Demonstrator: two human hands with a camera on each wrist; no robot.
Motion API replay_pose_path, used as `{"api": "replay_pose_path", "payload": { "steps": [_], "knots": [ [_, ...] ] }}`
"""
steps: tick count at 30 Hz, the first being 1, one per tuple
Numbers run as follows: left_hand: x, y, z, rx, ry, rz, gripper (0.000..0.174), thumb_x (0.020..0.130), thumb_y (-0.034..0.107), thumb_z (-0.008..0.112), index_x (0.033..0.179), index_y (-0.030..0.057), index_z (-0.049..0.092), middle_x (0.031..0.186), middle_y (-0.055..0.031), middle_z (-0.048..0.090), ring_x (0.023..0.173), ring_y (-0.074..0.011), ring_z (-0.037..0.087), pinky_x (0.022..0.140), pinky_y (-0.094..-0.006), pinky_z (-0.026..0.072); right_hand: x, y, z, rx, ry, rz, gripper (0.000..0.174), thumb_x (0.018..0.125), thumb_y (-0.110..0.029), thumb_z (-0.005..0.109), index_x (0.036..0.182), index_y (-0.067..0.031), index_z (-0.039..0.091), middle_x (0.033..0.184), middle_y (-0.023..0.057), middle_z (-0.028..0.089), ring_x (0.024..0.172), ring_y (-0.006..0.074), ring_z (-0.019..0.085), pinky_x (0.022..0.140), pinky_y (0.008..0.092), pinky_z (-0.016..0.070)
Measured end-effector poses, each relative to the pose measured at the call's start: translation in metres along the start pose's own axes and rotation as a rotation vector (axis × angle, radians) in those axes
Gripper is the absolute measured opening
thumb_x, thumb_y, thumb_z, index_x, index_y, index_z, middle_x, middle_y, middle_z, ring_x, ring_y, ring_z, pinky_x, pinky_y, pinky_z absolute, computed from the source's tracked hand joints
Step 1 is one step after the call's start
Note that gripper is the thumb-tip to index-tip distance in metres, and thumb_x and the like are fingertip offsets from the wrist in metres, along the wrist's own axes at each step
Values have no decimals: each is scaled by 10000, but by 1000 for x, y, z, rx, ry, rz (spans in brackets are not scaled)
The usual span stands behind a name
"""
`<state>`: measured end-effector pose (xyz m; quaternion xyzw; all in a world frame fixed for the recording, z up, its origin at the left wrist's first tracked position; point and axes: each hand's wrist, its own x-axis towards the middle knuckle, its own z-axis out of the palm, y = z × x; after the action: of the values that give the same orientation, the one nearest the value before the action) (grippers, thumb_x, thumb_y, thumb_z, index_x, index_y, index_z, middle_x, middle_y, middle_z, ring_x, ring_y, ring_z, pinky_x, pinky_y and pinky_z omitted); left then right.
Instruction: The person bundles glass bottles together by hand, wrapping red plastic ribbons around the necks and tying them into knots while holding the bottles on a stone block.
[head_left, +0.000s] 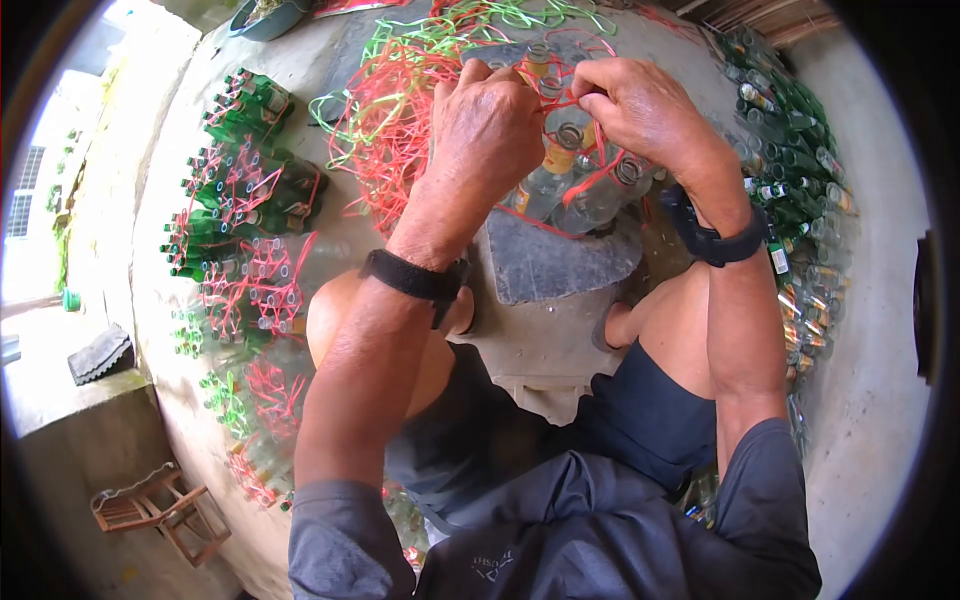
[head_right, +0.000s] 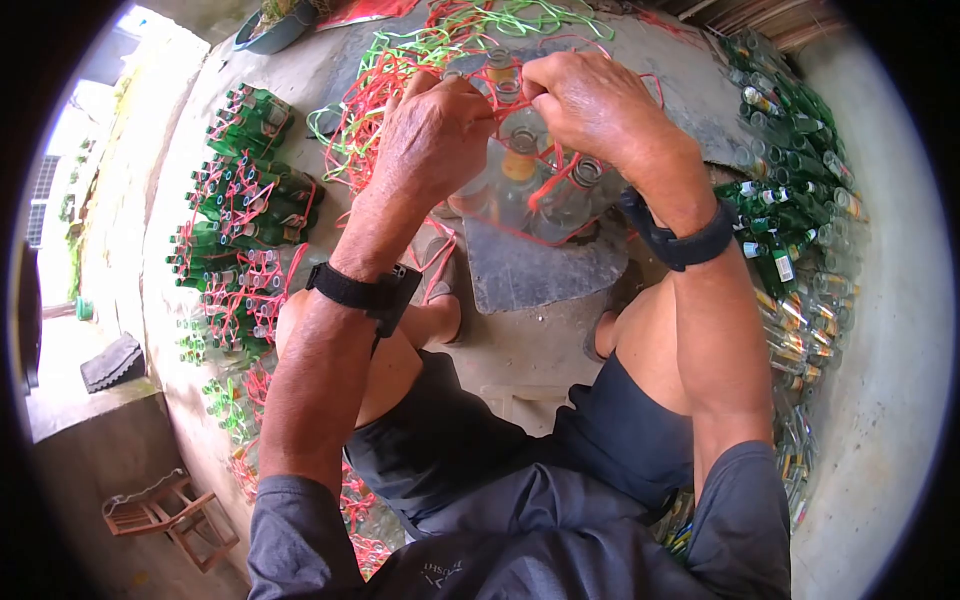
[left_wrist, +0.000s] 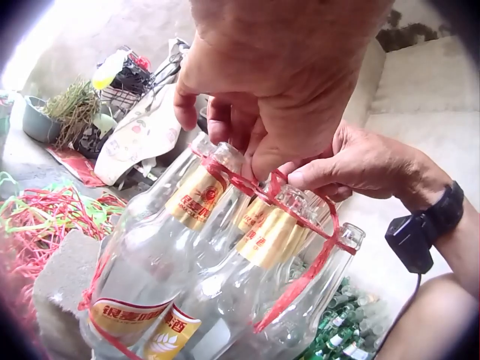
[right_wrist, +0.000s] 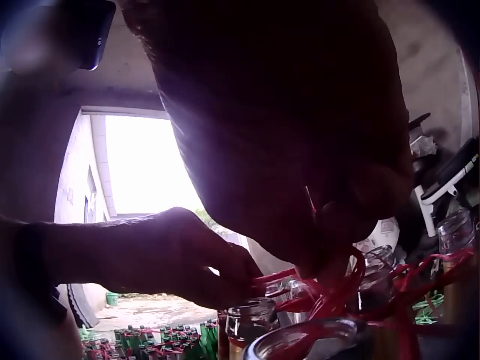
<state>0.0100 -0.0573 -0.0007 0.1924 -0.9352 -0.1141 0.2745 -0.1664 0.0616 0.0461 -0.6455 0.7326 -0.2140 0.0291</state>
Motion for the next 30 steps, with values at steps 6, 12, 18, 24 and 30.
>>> {"api": "replay_pose_path", "payload": {
  "steps": [6, 12, 18, 24, 30],
  "knots": [
    [2, -2, 2, -34, 15, -6, 124, 856, 169, 712, 855, 84, 802, 959, -91, 764, 1056, -333, 649, 860, -511, 490, 4, 4, 16, -161, 100, -75, 132, 858, -75, 625, 945, -72, 724, 1011, 171, 745, 992, 417, 712, 877, 550, 548],
    [8, -8, 0, -117, -137, -69, 195, 860, 181, 729, 974, 54, 823, 994, -117, 770, 1061, -364, 622, 987, -449, 499, 4, -3, 21, -184, 75, -46, 134, 848, -74, 625, 931, -74, 731, 983, 173, 746, 971, 422, 720, 859, 551, 556],
    [8, -11, 1, -153, -137, -91, 189, 851, 164, 735, 961, 43, 828, 908, -157, 772, 967, -369, 655, 940, -454, 517, 5, -9, 22, -70, 10, 79, 158, 841, -98, 611, 939, -67, 732, 900, 202, 749, 929, 439, 722, 835, 557, 561],
    [13, -16, 4, -225, -142, -99, 216, 835, 142, 733, 985, 18, 828, 850, -216, 767, 818, -365, 742, 804, -458, 572, 8, -4, 25, 96, -64, 150, 180, 849, -118, 618, 966, -57, 740, 927, 227, 751, 923, 441, 725, 831, 543, 561],
    [14, -16, 0, -264, -178, -139, 239, 832, 143, 741, 1015, 16, 828, 879, -224, 777, 811, -339, 771, 779, -430, 592, 13, 1, 30, 215, -154, 196, 234, 861, -87, 603, 1031, -44, 758, 925, 232, 757, 900, 378, 749, 802, 484, 575]
  ]
}}
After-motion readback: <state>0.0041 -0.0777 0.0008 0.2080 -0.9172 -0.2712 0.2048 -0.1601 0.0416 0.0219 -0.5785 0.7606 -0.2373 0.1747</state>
